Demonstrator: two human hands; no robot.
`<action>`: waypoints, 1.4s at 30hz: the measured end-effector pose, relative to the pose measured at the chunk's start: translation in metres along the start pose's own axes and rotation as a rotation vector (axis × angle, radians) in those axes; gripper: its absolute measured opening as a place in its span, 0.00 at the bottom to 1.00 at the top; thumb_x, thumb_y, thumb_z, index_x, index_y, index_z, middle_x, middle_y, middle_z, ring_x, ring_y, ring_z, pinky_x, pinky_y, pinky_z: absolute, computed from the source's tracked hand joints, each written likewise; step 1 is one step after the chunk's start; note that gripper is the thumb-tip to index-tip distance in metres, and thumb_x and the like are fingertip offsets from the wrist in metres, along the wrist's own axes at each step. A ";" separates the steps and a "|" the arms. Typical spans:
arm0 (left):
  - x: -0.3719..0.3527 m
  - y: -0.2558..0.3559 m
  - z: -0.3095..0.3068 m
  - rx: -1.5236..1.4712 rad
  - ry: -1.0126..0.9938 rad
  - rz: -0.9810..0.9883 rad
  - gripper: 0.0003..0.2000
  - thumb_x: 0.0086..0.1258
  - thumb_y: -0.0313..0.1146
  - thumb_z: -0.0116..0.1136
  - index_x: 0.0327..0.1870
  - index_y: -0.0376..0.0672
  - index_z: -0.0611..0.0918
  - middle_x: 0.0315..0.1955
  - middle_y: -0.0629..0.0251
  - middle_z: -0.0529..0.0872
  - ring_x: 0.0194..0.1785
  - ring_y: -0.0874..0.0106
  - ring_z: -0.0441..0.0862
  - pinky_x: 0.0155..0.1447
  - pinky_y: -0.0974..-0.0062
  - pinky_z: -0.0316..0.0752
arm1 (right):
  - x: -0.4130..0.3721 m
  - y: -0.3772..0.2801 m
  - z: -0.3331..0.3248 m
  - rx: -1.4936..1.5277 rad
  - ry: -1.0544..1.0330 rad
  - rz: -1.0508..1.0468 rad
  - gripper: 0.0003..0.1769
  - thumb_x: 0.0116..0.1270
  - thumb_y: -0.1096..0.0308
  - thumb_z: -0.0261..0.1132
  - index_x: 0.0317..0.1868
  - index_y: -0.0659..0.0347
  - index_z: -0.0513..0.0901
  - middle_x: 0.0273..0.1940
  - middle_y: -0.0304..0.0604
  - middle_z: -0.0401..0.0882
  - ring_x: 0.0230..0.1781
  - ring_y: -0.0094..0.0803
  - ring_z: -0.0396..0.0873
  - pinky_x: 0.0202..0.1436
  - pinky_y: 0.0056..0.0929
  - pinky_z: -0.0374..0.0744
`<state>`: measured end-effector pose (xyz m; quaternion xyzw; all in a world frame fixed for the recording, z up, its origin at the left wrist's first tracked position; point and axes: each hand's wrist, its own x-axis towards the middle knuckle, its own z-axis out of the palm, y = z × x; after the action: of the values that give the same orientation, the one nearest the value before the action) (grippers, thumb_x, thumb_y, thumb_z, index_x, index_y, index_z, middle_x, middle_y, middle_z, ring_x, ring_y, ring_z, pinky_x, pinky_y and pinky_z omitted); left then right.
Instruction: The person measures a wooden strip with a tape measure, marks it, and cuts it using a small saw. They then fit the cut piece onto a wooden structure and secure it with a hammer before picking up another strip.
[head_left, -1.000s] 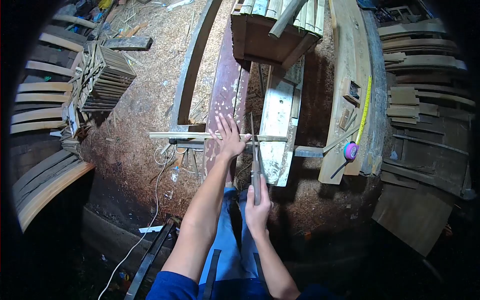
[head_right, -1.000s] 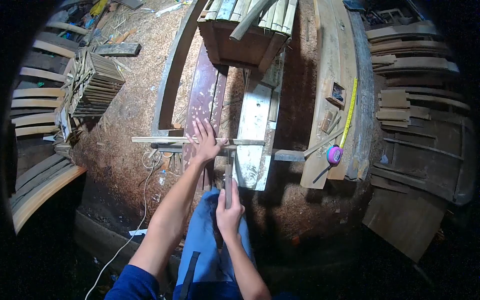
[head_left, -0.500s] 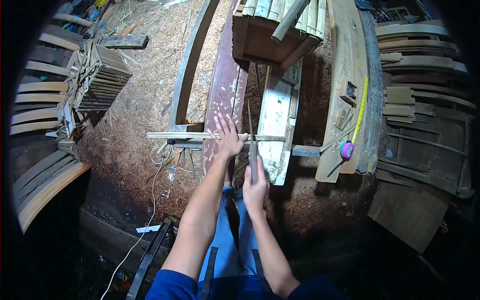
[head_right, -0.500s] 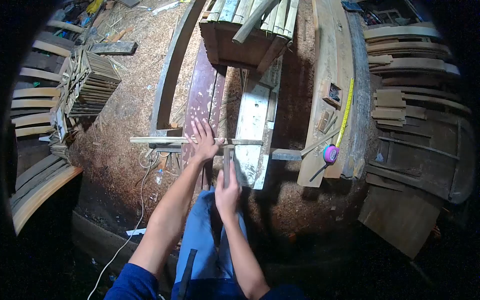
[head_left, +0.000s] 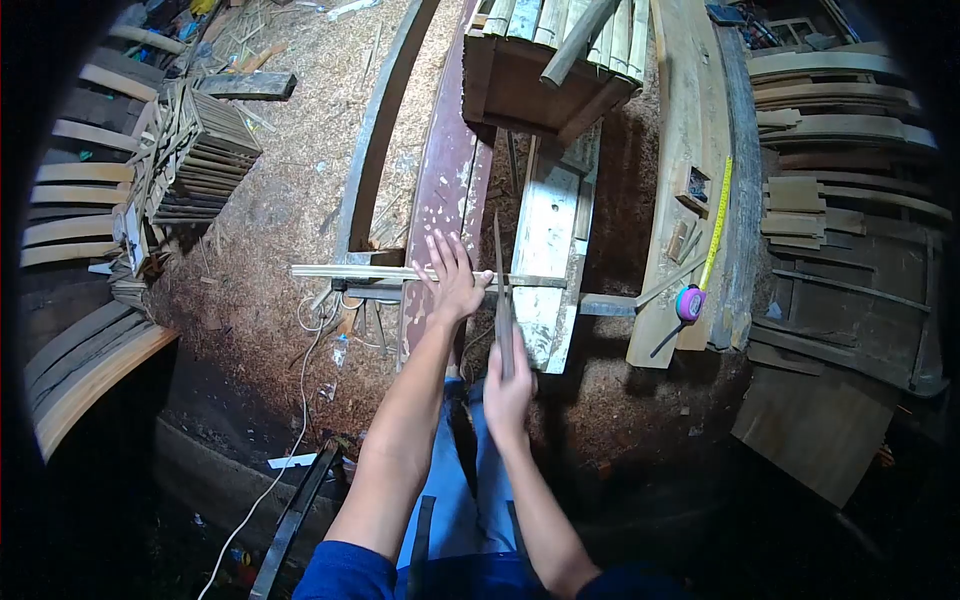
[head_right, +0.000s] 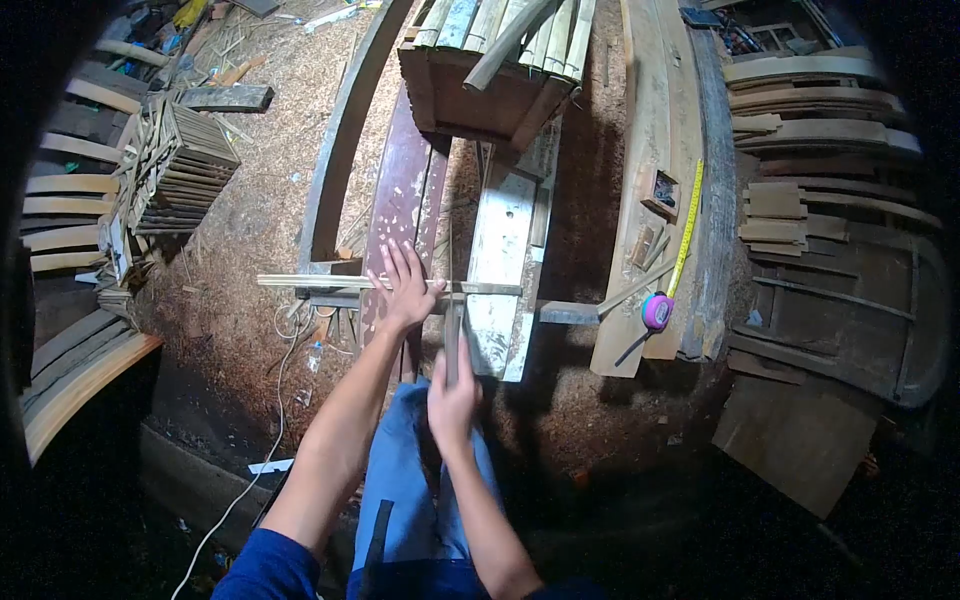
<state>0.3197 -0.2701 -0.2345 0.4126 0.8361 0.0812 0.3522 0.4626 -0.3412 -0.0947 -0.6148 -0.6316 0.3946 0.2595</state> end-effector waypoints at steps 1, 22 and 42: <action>-0.001 0.001 0.000 0.000 0.003 -0.003 0.56 0.75 0.64 0.53 0.85 0.34 0.35 0.84 0.40 0.22 0.86 0.48 0.13 0.75 0.25 0.10 | 0.027 0.002 0.017 0.052 0.027 -0.047 0.27 0.82 0.63 0.61 0.75 0.67 0.74 0.57 0.68 0.84 0.55 0.58 0.87 0.59 0.43 0.82; 0.022 0.012 0.001 -0.082 0.032 -0.179 0.46 0.79 0.56 0.49 0.87 0.39 0.43 0.86 0.47 0.23 0.87 0.49 0.15 0.73 0.20 0.13 | 0.008 0.015 0.014 -0.037 0.036 -0.141 0.29 0.80 0.60 0.63 0.77 0.59 0.72 0.54 0.70 0.85 0.48 0.56 0.90 0.53 0.44 0.85; 0.013 -0.008 -0.007 0.001 0.072 -0.061 0.57 0.74 0.70 0.50 0.86 0.41 0.35 0.85 0.42 0.26 0.87 0.50 0.15 0.78 0.27 0.16 | 0.011 0.014 -0.020 -0.044 -0.084 -0.051 0.29 0.81 0.61 0.62 0.76 0.67 0.73 0.49 0.64 0.88 0.46 0.47 0.91 0.50 0.39 0.85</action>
<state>0.3051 -0.2649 -0.2396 0.3840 0.8604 0.0847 0.3241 0.4857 -0.3276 -0.0968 -0.5868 -0.6660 0.3994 0.2293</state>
